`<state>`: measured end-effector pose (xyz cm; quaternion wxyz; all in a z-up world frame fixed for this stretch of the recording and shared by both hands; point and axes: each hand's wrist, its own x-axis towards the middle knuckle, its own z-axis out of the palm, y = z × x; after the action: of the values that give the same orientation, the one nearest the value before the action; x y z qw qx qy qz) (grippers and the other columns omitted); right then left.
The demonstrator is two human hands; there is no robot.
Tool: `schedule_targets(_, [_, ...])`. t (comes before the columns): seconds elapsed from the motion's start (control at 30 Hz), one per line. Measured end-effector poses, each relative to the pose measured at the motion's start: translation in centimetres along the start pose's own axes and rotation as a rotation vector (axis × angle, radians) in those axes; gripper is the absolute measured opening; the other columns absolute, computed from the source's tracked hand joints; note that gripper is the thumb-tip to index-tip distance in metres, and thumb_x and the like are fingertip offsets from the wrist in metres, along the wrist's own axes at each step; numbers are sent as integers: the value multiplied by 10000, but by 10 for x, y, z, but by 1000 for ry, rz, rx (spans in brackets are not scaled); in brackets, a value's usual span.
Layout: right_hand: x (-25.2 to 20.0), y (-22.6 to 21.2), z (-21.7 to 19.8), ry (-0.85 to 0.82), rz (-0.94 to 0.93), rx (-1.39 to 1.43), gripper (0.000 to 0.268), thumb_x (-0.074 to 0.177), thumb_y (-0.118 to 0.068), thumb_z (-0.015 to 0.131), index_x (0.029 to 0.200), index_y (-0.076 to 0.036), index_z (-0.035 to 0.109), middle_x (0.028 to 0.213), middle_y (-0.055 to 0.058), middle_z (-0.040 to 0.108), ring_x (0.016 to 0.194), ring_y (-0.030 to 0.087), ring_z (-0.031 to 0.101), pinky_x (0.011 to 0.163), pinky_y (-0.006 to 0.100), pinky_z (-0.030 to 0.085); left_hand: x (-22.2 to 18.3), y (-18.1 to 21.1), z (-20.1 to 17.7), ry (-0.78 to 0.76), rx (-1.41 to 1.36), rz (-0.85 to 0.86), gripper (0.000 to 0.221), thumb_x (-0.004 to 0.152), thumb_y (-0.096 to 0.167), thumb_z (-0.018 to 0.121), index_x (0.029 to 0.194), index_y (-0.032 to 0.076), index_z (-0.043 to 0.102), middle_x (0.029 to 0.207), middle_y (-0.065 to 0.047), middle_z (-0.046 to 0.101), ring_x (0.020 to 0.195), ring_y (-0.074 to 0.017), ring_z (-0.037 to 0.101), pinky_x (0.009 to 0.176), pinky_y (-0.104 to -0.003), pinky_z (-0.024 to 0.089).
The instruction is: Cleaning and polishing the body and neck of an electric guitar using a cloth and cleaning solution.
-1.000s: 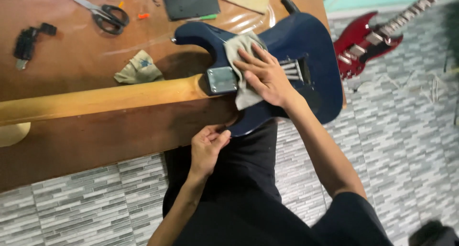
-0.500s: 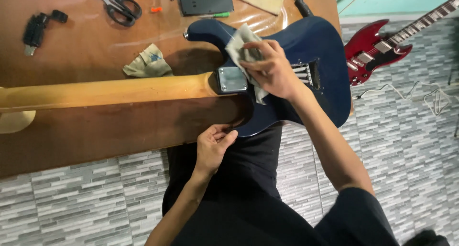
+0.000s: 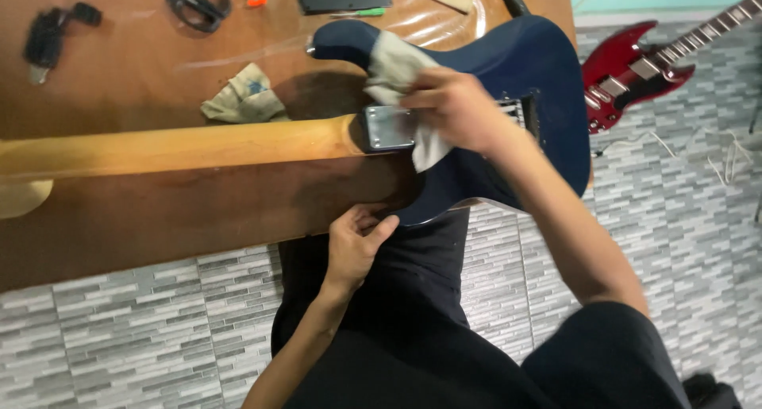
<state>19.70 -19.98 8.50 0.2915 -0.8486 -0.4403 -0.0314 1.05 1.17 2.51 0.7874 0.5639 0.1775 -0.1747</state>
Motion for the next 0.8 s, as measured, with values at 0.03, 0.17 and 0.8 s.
schedule_targets(0.03, [-12, 8, 2, -7, -10, 6, 183, 887, 61, 664, 995, -30, 780, 983, 165, 678, 856, 410, 685, 796, 501, 559, 0, -2, -1, 12, -7, 2, 389, 820, 198, 871, 1116, -19, 740, 817, -173, 738, 739, -170, 719, 578, -299, 621])
schedule_targets(0.17, [-13, 18, 9, 73, 23, -14, 226, 901, 80, 668, 986, -85, 795, 1023, 116, 700, 880, 353, 681, 817, 430, 558, 2, -4, 1, 11, -66, -38, 400, 793, 169, 886, 1087, -47, 722, 833, -200, 753, 757, -186, 740, 609, -297, 631])
schedule_targets(0.8, [0, 7, 9, 28, -65, 111, 327, 896, 121, 574, 1115, -15, 775, 1020, 229, 643, 886, 464, 642, 834, 548, 536, -1, 0, 2, 30, -21, -42, 421, 791, 205, 892, 1116, -17, 743, 912, -203, 775, 817, -209, 752, 678, -318, 638])
